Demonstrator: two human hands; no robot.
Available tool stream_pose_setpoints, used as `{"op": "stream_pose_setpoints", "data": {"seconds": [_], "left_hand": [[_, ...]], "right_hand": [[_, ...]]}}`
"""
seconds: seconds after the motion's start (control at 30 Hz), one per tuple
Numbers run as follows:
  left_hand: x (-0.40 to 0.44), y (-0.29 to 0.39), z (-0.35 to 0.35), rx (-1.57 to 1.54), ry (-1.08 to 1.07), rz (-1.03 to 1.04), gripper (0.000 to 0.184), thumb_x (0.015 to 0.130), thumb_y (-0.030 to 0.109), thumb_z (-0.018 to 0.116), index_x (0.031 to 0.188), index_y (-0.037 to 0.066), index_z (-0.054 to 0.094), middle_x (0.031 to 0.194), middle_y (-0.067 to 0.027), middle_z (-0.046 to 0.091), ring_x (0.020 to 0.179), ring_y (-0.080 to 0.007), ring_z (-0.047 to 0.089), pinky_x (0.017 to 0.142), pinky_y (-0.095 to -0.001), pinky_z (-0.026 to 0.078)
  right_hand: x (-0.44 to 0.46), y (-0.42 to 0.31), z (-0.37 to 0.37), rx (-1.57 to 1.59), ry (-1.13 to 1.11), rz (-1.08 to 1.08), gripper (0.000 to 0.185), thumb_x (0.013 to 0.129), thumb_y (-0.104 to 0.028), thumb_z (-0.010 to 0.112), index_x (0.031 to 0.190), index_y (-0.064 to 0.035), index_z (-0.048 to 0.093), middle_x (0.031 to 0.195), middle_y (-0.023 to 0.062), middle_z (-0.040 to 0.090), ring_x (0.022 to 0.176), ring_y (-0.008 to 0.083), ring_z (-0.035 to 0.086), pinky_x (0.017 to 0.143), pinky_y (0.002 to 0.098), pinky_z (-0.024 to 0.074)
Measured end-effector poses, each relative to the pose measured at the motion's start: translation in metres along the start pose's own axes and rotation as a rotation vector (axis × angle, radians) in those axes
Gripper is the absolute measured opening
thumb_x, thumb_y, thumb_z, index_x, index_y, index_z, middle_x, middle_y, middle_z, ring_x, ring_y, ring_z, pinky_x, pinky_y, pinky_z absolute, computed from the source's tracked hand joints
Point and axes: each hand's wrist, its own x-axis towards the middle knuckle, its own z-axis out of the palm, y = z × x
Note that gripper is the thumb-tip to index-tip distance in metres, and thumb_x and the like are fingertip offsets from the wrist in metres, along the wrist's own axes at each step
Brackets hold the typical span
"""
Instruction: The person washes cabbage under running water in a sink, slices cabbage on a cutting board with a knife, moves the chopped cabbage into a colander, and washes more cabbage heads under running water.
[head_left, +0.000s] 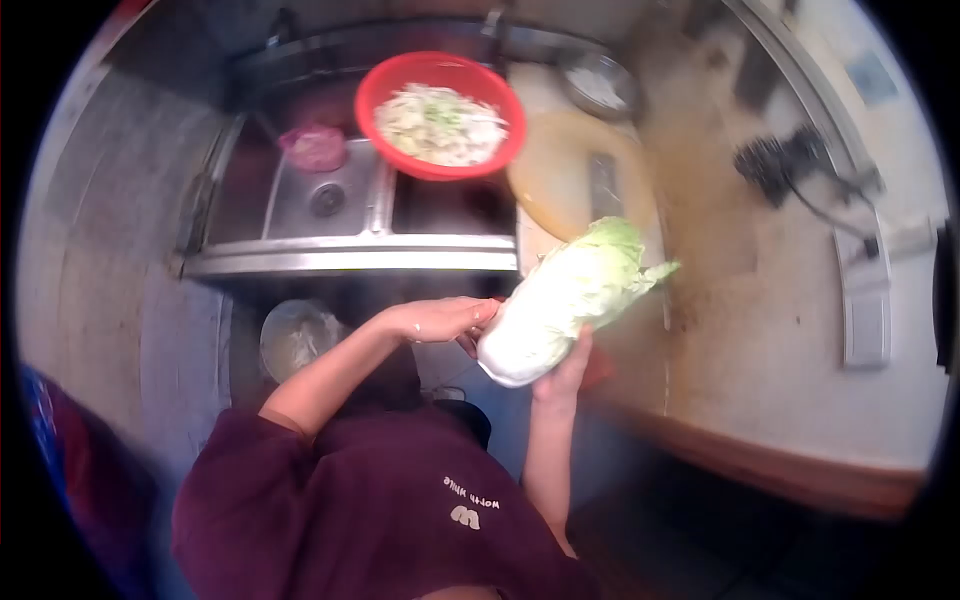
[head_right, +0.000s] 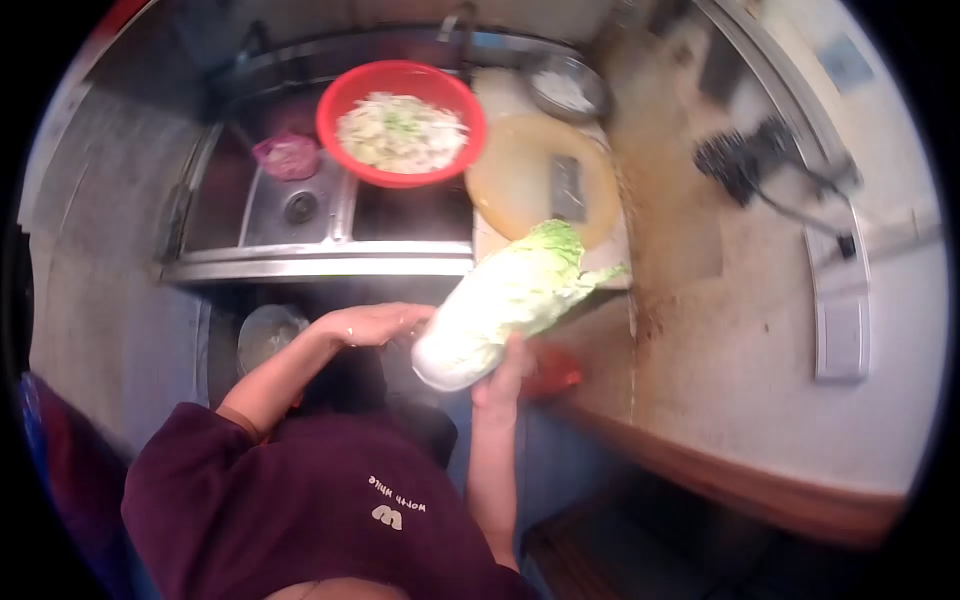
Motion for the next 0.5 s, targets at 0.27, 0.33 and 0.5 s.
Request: {"op": "stream_pose_setpoints", "data": {"seconds": [0.27,0.33,0.5], "left_hand": [[-0.109,0.002,-0.119,-0.109,0.797,0.147,0.041,0.096,0.037,0.038,0.115,0.004,0.053,0.091,-0.0104,0.063,0.081,-0.0184,0.061,0.074,-0.0300,0.050],[-0.122,-0.002,-0.165,-0.139,0.917,0.142,0.043,0.095,0.040,0.040,0.113,0.003,0.055,0.093,-0.0107,0.063,0.082,-0.0185,0.061,0.073,-0.0308,0.050],[-0.129,-0.034,-0.308,-0.255,1.084,0.086,0.046,0.091,0.045,0.046,0.110,0.004,0.056,0.092,-0.0106,0.063,0.080,-0.0172,0.060,0.072,-0.0304,0.050]], "right_hand": [[0.055,0.066,0.111,0.203,-0.156,0.275,0.081,0.081,-0.064,0.041,0.133,-0.0031,0.034,0.117,0.0253,0.051,0.097,0.0393,0.056,0.082,0.0507,0.0486],[0.073,0.092,0.122,0.179,-0.166,0.350,0.082,0.081,-0.064,0.041,0.134,-0.0029,0.033,0.118,0.0258,0.051,0.098,0.0407,0.056,0.081,0.0516,0.0488],[0.118,0.161,0.149,0.116,-0.222,0.541,0.079,0.083,-0.061,0.042,0.134,-0.0014,0.032,0.122,0.0250,0.049,0.103,0.0419,0.053,0.084,0.0527,0.0472]]}}
